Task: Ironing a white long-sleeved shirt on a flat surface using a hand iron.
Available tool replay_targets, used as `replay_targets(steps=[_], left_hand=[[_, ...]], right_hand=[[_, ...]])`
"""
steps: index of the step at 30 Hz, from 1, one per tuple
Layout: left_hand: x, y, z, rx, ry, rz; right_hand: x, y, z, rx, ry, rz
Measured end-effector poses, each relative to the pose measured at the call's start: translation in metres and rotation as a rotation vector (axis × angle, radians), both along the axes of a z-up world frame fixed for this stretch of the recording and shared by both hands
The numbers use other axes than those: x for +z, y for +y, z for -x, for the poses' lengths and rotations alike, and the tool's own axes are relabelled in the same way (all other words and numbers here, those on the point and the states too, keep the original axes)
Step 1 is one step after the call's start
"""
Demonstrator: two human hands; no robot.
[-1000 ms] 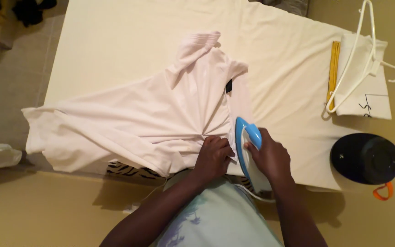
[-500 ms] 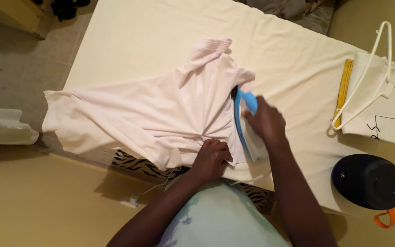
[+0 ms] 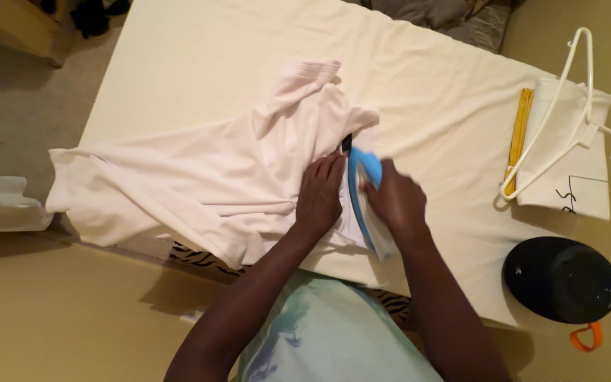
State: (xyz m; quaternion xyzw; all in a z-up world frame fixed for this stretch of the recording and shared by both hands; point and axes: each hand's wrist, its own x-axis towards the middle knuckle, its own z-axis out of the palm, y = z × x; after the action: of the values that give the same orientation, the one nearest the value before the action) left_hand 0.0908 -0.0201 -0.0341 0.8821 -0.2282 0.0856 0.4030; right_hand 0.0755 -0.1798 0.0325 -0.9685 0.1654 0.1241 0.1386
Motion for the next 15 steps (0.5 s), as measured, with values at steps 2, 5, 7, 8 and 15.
replay_targets(steps=[2,5,7,8,15], left_hand=[[-0.001,0.001,0.001,-0.004,0.007,0.015],[-0.004,-0.001,0.002,-0.005,0.013,0.049],[-0.006,0.002,-0.002,0.001,0.004,0.054],[-0.006,0.003,-0.004,-0.012,0.049,0.043],[0.016,0.009,-0.018,-0.066,0.094,-0.010]], right_hand=[[-0.009,-0.005,-0.030,-0.004,-0.018,-0.003],[-0.016,-0.014,-0.067,-0.008,-0.030,0.003],[-0.015,-0.013,-0.084,-0.006,-0.029,-0.002],[-0.014,-0.012,-0.088,-0.013,-0.029,-0.006],[-0.005,-0.002,-0.035,-0.052,0.039,-0.033]])
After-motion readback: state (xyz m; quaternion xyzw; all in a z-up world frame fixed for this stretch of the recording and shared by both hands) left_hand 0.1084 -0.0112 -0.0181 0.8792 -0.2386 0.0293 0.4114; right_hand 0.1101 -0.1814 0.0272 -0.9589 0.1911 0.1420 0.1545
